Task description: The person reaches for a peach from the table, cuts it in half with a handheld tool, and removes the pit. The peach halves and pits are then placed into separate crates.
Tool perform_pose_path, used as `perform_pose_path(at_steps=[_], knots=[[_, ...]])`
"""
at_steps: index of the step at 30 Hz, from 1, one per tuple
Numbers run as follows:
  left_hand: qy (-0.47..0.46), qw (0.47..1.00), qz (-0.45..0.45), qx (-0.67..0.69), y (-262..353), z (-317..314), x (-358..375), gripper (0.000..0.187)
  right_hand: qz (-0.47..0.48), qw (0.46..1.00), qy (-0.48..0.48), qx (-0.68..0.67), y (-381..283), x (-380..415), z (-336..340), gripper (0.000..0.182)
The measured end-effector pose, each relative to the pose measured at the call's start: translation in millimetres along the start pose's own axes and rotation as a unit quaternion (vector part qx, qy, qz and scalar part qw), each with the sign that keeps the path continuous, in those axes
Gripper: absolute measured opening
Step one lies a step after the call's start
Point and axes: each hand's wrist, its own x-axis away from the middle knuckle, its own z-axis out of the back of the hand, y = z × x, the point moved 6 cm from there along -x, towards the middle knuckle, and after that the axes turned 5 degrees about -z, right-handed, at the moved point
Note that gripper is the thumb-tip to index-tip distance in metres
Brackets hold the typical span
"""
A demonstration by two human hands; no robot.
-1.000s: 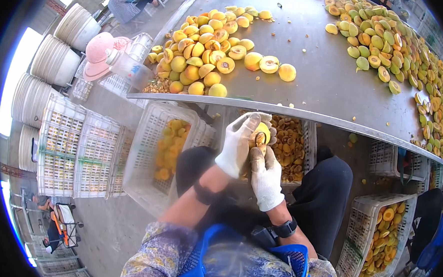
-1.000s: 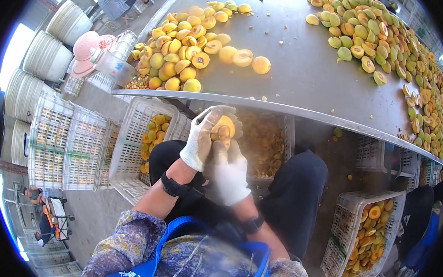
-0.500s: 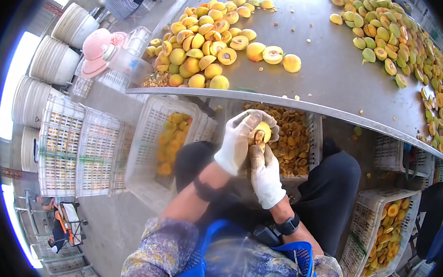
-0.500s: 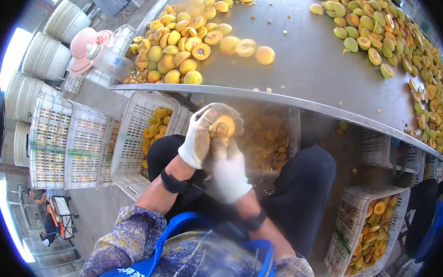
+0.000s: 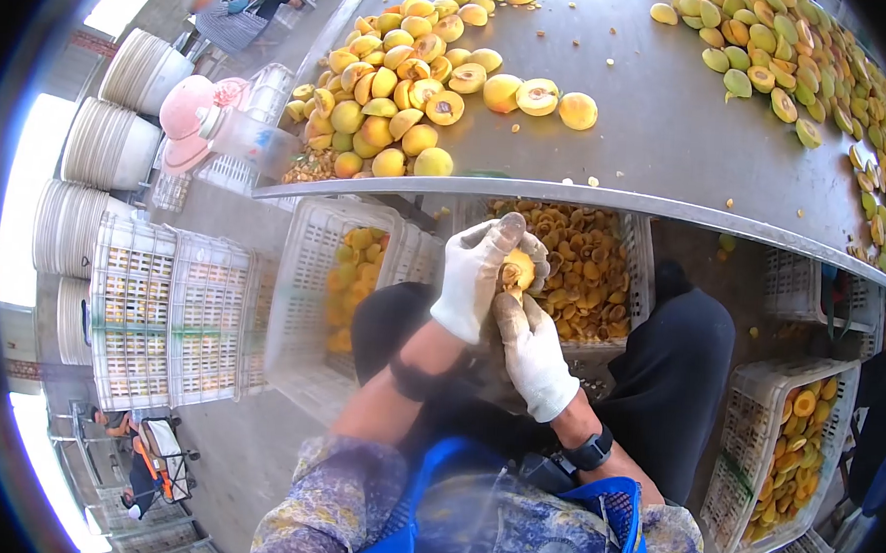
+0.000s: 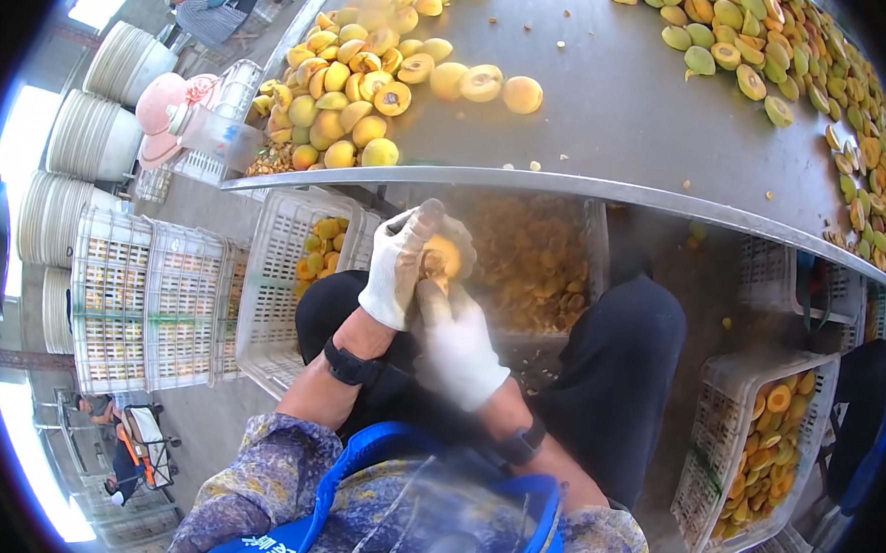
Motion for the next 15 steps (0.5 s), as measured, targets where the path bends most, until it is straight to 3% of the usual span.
perform_pose_path(at_steps=[4, 7, 10, 13, 15], knots=[[-0.003, 0.999, -0.036, 0.001, 1.7, -0.7, 1.8, 0.039, -0.129, 0.981, -0.015, -0.146, -20.2, 7.0, -5.6, 0.039], [0.0, 0.999, -0.048, 0.003, 5.0, -4.2, 5.3, 0.04, -0.104, 0.991, 0.01, -0.087, -16.1, 4.3, -4.1, 0.038], [-0.002, 0.998, -0.063, -0.01, 9.7, -3.4, 6.8, 0.042, -0.139, 0.976, -0.061, -0.158, -27.0, 11.0, -6.3, 0.038], [-0.018, 0.996, -0.085, 0.002, 11.3, -6.0, 8.0, 0.044, -0.113, 0.984, -0.044, -0.129, -26.7, 8.8, -5.5, 0.039], [-0.035, 0.994, -0.101, -0.001, 15.4, -8.7, 7.5, 0.045, -0.169, 0.962, -0.097, -0.193, -29.1, 16.4, -5.5, 0.041]])
